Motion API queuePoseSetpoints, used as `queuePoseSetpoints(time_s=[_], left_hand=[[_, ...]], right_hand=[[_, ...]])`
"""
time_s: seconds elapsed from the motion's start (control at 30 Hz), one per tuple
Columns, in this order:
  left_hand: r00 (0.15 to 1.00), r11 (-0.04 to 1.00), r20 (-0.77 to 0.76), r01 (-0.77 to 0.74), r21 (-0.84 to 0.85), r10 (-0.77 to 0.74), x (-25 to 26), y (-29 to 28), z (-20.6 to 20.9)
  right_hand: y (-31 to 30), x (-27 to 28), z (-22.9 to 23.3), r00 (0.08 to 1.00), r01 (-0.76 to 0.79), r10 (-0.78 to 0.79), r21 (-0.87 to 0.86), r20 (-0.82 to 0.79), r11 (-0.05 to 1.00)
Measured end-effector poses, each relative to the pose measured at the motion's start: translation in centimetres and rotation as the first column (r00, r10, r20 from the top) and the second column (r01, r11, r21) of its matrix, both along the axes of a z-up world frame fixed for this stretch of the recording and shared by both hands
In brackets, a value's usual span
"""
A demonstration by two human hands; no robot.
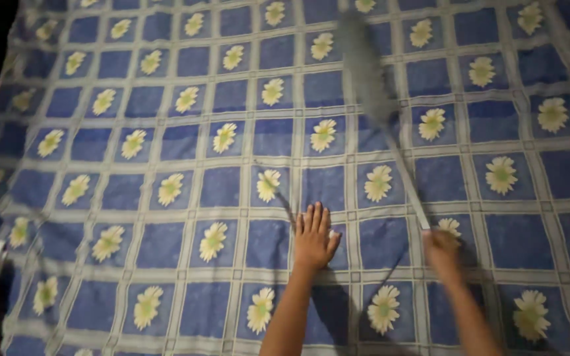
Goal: Dusting a bed surface and nearby items with a handheld duster.
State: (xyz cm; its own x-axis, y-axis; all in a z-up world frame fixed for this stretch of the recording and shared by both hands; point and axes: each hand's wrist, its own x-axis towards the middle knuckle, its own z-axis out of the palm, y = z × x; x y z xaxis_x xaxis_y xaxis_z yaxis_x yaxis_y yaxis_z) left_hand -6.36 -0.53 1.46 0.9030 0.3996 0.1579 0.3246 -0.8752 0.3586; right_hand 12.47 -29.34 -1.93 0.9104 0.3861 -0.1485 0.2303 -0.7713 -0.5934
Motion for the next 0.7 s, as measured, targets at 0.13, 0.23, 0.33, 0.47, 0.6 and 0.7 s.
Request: queuePoseSetpoints(time_s=[0.13, 0.23, 0.33, 0.47, 0.6, 0.7], left_hand=[[0.999, 0.998, 0.037, 0.004, -0.067, -0.002, -4.2, -0.1, 1.0], [0.996, 0.996, 0.071, -0.039, -0.081, 0.045, -6.8, -0.1, 0.9], [0.978, 0.987, 0.15, -0.131, -0.093, 0.144, -9.3, -0.3, 1.6], [0.93, 0.955, 0.217, -0.291, -0.066, 0.298, -11.8, -0.5, 3.3], [0.792, 0.858, 0.345, -0.506, -0.091, 0.504, -15.6, 0.1, 1.0], [0.537, 0.644, 0.447, -0.755, -0.124, 0.716, -19.1, 1.0, -0.1]], right_hand=[[-1.9, 2.2, 5.6, 0.995, 0.103, -0.104, 0.127, -0.002, 0.987], [-1.9, 3.0, 3.5, 0.992, 0.085, -0.093, 0.095, 0.085, 0.992], [-0.5, 1.5, 1.1, 0.996, 0.042, -0.047, 0.065, 0.071, 0.997], [3.0, -3.7, 1.5, 0.993, -0.121, 0.116, -0.171, -0.04, 0.978], [2.4, -11.2, 6.2, 0.895, -0.445, 0.418, -0.253, -0.154, 0.859], [2.6, -14.8, 11.2, 0.781, -0.617, 0.589, -0.398, -0.207, 0.679]])
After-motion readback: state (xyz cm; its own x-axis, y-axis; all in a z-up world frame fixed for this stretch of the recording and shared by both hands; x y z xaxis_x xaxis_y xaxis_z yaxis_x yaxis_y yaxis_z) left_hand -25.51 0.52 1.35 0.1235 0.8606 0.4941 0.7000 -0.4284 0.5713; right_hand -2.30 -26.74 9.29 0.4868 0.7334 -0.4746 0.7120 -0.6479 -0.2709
